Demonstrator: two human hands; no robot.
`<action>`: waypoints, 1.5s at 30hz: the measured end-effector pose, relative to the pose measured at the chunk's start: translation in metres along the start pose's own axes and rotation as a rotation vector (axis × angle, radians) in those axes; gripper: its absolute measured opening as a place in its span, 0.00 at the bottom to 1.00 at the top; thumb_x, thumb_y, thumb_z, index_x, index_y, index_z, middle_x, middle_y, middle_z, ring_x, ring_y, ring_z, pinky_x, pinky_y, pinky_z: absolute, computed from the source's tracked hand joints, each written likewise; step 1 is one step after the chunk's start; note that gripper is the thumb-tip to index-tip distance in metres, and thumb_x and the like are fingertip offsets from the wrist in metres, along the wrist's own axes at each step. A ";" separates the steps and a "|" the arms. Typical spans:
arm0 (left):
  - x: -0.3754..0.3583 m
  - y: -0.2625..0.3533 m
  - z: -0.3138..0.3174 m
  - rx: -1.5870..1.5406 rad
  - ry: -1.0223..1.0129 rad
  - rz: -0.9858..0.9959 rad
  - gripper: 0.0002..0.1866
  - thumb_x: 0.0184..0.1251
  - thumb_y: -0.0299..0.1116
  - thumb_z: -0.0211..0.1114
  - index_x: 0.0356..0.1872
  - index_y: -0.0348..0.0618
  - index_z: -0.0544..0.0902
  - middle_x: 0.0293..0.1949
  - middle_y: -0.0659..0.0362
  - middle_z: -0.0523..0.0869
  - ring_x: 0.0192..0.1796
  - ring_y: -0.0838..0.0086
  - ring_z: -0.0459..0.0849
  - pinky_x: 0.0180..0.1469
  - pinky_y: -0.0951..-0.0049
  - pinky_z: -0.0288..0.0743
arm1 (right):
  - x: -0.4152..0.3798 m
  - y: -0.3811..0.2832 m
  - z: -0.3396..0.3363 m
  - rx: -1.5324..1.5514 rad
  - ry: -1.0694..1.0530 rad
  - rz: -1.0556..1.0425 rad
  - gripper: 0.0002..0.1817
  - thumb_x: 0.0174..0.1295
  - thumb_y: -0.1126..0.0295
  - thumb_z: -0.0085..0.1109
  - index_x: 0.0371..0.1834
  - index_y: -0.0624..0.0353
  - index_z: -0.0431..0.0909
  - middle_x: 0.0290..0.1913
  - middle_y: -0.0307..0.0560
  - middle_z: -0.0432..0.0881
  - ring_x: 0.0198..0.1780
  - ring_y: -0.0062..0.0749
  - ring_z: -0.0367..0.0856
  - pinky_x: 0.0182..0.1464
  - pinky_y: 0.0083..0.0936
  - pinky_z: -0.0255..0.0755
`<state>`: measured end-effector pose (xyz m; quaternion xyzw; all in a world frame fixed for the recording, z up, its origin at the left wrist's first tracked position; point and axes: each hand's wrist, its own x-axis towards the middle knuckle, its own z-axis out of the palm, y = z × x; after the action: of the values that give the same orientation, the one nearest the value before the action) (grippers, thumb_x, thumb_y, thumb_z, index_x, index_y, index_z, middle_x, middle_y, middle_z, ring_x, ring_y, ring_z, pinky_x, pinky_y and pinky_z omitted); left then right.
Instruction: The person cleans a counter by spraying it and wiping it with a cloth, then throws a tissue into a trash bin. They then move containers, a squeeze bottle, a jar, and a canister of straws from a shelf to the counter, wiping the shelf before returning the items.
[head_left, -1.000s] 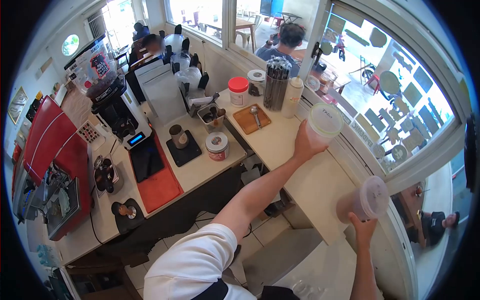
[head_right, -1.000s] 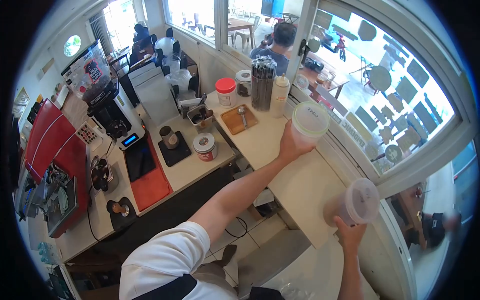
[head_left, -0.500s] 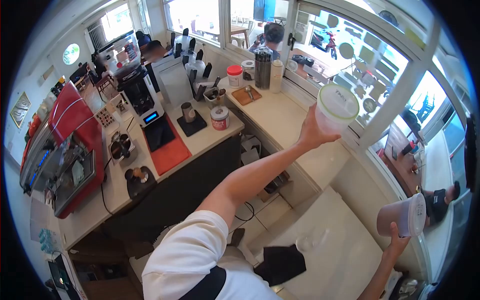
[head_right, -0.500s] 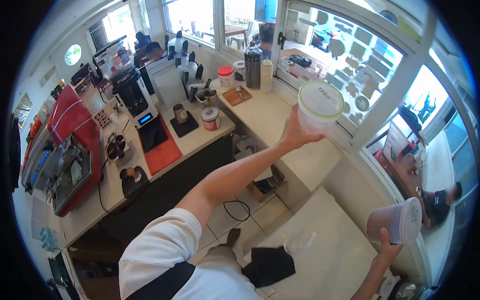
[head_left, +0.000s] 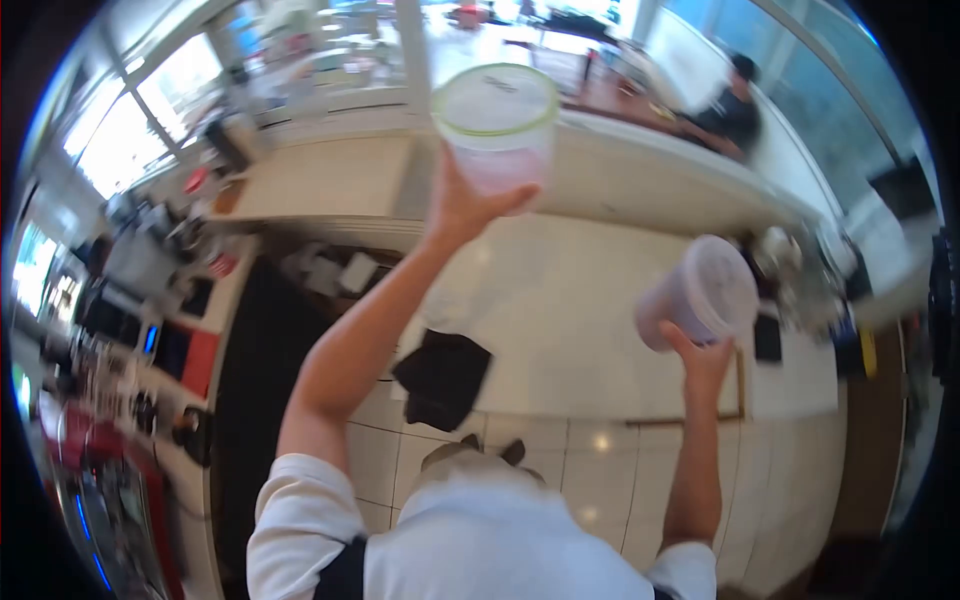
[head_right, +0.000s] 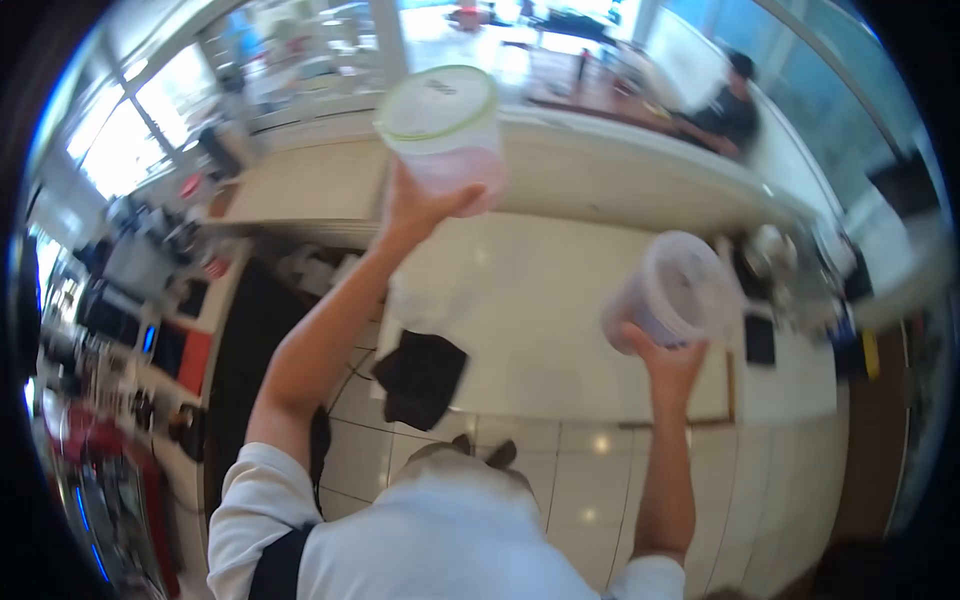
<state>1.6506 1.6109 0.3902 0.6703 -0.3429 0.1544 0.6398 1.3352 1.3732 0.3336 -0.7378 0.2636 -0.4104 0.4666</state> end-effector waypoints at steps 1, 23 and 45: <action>-0.008 0.002 0.012 0.012 -0.053 0.007 0.58 0.37 0.47 0.88 0.68 0.35 0.61 0.59 0.44 0.77 0.62 0.57 0.78 0.65 0.60 0.74 | -0.011 0.008 -0.009 0.023 -0.002 -0.030 0.55 0.37 0.62 0.90 0.68 0.67 0.65 0.61 0.53 0.76 0.60 0.37 0.76 0.62 0.33 0.73; -0.207 -0.074 0.337 0.060 -0.366 -0.221 0.56 0.32 0.44 0.89 0.65 0.36 0.67 0.56 0.47 0.80 0.59 0.52 0.78 0.64 0.55 0.71 | -0.023 0.175 -0.084 -0.177 0.030 0.237 0.54 0.35 0.62 0.88 0.65 0.67 0.62 0.59 0.56 0.76 0.60 0.44 0.77 0.64 0.38 0.70; -0.262 -0.087 0.260 0.122 -0.238 -0.436 0.50 0.63 0.48 0.73 0.76 0.34 0.53 0.73 0.39 0.62 0.76 0.46 0.60 0.77 0.55 0.57 | -0.076 0.242 -0.053 -0.145 -0.242 0.521 0.50 0.59 0.71 0.72 0.78 0.65 0.45 0.74 0.61 0.59 0.72 0.50 0.64 0.73 0.43 0.60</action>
<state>1.4593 1.4242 0.1208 0.7794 -0.2531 -0.0469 0.5712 1.2489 1.3044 0.0993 -0.7202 0.4152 -0.1657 0.5306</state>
